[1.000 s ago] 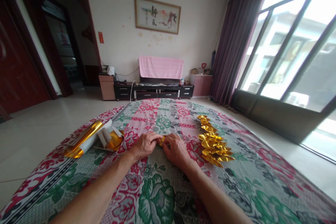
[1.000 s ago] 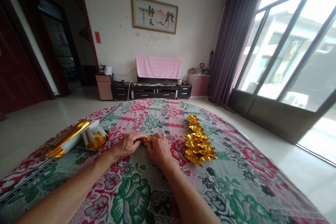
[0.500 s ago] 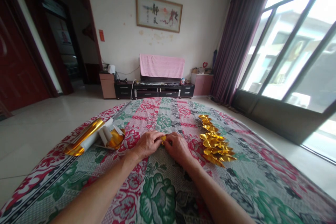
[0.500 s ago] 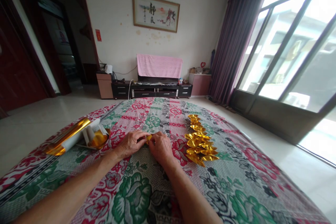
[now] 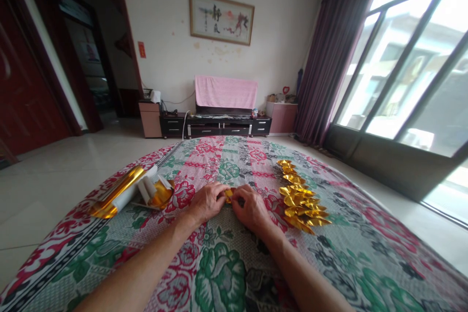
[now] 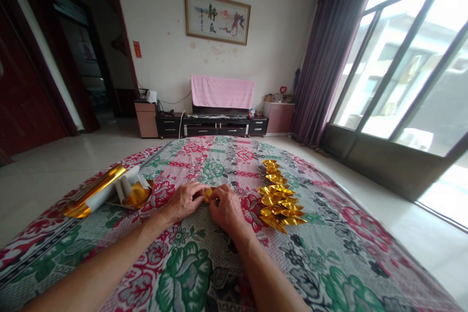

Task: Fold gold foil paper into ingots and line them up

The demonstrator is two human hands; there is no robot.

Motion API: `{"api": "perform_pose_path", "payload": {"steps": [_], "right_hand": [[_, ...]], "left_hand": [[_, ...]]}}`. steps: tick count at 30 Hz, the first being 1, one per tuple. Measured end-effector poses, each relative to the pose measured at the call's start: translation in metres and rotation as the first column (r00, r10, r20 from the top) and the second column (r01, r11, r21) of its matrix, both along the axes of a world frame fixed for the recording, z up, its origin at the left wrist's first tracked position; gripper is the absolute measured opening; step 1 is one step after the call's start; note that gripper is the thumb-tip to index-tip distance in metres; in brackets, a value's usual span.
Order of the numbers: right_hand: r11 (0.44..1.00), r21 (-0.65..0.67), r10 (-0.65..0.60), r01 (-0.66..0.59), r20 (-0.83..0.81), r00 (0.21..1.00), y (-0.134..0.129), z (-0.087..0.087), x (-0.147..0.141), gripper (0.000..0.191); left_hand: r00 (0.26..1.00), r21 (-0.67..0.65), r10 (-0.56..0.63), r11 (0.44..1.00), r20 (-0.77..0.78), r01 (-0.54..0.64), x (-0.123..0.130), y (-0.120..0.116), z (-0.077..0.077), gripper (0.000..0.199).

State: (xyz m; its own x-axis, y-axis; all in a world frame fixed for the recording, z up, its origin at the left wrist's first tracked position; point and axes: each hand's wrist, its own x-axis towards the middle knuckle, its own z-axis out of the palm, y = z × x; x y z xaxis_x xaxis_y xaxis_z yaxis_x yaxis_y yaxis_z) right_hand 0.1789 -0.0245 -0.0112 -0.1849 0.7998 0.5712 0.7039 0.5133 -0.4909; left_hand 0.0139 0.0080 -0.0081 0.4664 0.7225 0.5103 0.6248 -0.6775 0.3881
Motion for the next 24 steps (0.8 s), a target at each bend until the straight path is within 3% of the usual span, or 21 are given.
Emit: {"api": "perform_pose_path", "payload": {"steps": [6,24], "right_hand": [[0.998,0.011,0.063,-0.063,-0.057,0.996,0.0011,-0.0028,0.0012,0.011],[1.000,-0.014,0.015,-0.015,-0.003,1.000,0.0025,-0.0038,-0.0006,0.009]], "left_hand": [[1.000,-0.002,0.023,1.000,0.009,-0.023,0.0004,0.0003,-0.0016,0.027],[0.999,-0.018,0.022,1.000,0.027,-0.022,0.0013,-0.0008,-0.0001,0.028]]}}
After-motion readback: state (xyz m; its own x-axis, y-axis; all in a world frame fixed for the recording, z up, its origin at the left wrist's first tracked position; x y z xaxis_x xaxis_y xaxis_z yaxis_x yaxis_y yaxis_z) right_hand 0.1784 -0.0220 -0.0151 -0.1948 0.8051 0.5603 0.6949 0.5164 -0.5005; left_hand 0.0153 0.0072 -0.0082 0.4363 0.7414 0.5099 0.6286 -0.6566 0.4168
